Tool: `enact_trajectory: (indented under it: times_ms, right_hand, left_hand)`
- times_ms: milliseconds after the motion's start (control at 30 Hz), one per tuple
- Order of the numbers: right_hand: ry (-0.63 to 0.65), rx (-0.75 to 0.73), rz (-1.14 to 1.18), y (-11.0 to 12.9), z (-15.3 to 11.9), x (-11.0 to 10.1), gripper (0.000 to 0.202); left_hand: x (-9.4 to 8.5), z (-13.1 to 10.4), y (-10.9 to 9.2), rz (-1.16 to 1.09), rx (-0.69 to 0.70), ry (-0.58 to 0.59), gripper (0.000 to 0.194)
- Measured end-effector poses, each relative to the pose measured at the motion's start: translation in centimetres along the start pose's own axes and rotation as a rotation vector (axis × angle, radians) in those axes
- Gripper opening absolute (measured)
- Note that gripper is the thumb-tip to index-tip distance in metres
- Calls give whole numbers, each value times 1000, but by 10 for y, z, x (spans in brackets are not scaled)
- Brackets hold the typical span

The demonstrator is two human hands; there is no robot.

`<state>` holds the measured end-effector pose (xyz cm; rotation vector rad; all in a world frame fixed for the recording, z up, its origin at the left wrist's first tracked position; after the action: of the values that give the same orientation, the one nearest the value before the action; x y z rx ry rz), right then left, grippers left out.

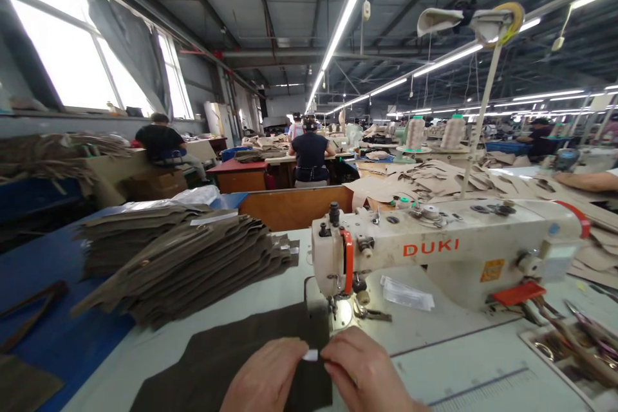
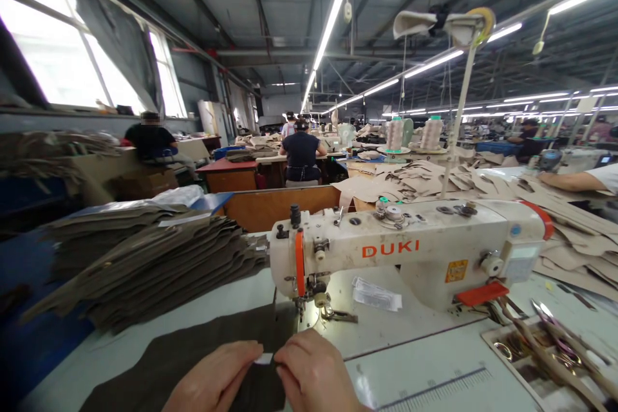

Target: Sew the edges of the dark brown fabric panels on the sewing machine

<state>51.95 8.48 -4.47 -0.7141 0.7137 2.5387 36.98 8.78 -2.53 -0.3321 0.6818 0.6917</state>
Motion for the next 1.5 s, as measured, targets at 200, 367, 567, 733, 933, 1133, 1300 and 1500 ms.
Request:
enact_trajectory:
  times_ms: [200, 367, 567, 733, 933, 1133, 1300, 1500]
  right_hand:
    - [66, -365, -208, -1, -41, 30, 17]
    - [239, -385, -301, -9, -55, 45, 21]
    - [228, -389, -292, -8, -52, 43, 30]
    - [192, -398, -311, -6, -51, 41, 28]
    - [160, -401, -336, -8, -53, 44, 20]
    - [177, -407, -328, -5, -51, 42, 23]
    - [90, -405, -327, -3, -49, 36, 24]
    - [183, -379, -355, -8, -55, 46, 19]
  left_hand:
    - [31, -10, 2, 85, 142, 56, 29]
    - [57, -18, 2, 67, 147, 184, 40]
    - [60, -11, -5, -38, 186, 335, 44]
    - [63, -2, -7, -24, 202, 341, 41]
    - [70, -2, -3, -11, 209, 323, 42]
    - [68, -4, -4, -4, 213, 300, 44]
    - [68, -3, -3, -15, 200, 300, 41]
    - [69, -5, -5, 25, 215, 297, 42]
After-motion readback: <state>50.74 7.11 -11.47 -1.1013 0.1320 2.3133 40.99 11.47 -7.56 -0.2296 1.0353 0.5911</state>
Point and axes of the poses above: each hand's wrist, its own z-axis towards the middle knuckle, its own x-axis out of the palm, y = z × x, the point moved 7 cm from there along z, towards the middle knuckle, and after that the axes turned 3 degrees about -x, right-handed, at the moved point
